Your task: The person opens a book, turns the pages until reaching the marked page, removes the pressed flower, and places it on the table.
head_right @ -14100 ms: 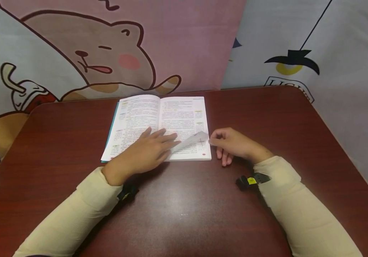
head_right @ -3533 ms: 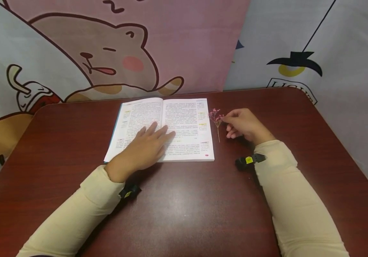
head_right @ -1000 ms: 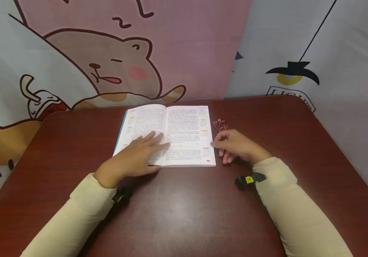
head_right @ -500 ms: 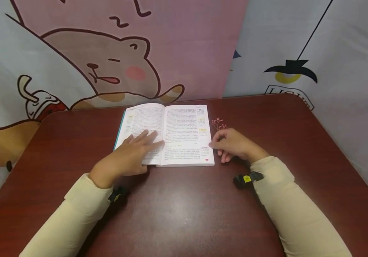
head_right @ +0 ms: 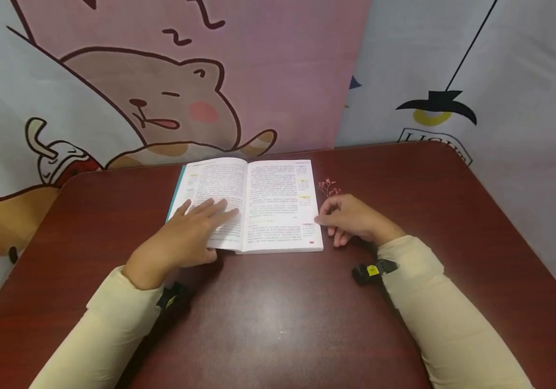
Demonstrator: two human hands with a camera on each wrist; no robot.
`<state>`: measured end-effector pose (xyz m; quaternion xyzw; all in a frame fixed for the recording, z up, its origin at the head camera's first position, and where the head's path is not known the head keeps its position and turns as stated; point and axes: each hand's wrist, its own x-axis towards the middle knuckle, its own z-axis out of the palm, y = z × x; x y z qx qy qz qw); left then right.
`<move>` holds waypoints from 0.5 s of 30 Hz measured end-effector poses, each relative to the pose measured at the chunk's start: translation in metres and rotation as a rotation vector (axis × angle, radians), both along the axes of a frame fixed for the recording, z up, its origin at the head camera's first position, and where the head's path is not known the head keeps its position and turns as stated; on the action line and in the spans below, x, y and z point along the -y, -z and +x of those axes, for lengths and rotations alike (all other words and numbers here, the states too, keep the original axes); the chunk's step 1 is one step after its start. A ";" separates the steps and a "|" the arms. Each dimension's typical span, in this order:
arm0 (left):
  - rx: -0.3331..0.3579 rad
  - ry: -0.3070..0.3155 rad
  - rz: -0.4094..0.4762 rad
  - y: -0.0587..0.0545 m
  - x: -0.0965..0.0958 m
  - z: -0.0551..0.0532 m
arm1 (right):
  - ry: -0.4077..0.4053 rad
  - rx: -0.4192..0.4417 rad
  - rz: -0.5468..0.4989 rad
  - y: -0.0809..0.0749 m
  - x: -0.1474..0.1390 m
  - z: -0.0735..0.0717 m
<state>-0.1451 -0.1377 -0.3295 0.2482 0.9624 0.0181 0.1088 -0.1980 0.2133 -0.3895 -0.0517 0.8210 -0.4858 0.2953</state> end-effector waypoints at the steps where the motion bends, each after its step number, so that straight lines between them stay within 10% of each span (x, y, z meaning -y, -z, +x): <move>1: -0.005 -0.007 -0.001 -0.002 0.001 0.000 | 0.002 0.000 0.002 0.000 0.000 0.000; 15: -0.138 -0.057 0.008 -0.017 0.011 0.003 | 0.007 0.002 0.007 0.003 -0.001 -0.001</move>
